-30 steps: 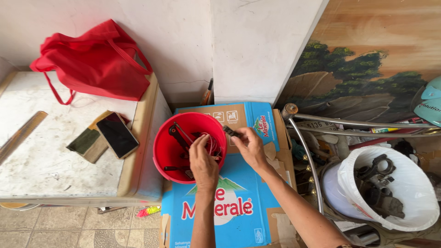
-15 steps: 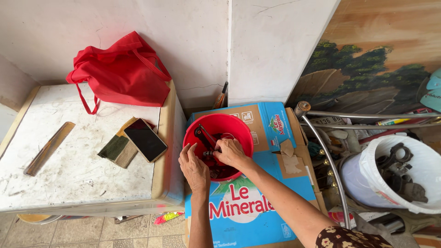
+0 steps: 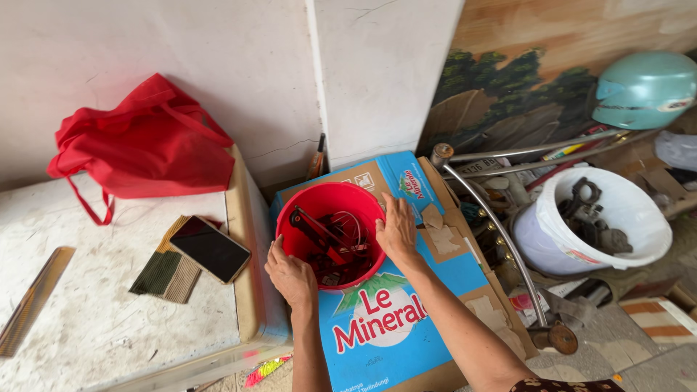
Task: The person takes small metal hardware parts out of a red bucket and a cardboard box and sorts them one at a time onto a mat on the work surface, arranging the parts in groups. The person handles each part by hand, moving items from the containers onto the mat.
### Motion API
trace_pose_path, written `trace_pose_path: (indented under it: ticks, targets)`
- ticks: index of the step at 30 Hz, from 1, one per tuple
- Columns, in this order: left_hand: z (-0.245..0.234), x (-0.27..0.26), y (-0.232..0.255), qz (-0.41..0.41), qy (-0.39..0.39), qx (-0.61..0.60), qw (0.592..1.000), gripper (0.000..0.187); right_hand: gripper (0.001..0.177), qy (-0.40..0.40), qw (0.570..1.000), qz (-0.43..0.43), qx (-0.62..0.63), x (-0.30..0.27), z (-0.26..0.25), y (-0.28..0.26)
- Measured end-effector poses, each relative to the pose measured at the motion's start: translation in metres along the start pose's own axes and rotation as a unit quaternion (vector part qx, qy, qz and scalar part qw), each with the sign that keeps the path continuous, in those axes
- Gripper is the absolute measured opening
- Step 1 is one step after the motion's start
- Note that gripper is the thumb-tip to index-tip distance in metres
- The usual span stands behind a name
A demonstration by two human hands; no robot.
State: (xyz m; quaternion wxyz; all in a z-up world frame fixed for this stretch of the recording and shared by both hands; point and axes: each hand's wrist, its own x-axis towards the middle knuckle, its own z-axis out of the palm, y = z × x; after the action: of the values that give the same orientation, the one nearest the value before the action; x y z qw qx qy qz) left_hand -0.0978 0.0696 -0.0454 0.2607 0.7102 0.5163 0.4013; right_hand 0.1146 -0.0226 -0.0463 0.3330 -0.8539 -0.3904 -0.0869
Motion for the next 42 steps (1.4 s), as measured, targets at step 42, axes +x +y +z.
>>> trace_pose_path:
  ticks: [42]
  targets:
    - [0.089,-0.087,0.174,0.234,-0.067,-0.015,0.970,0.045,0.035,-0.081,0.972,0.207,0.073,-0.074,-0.148,0.182]
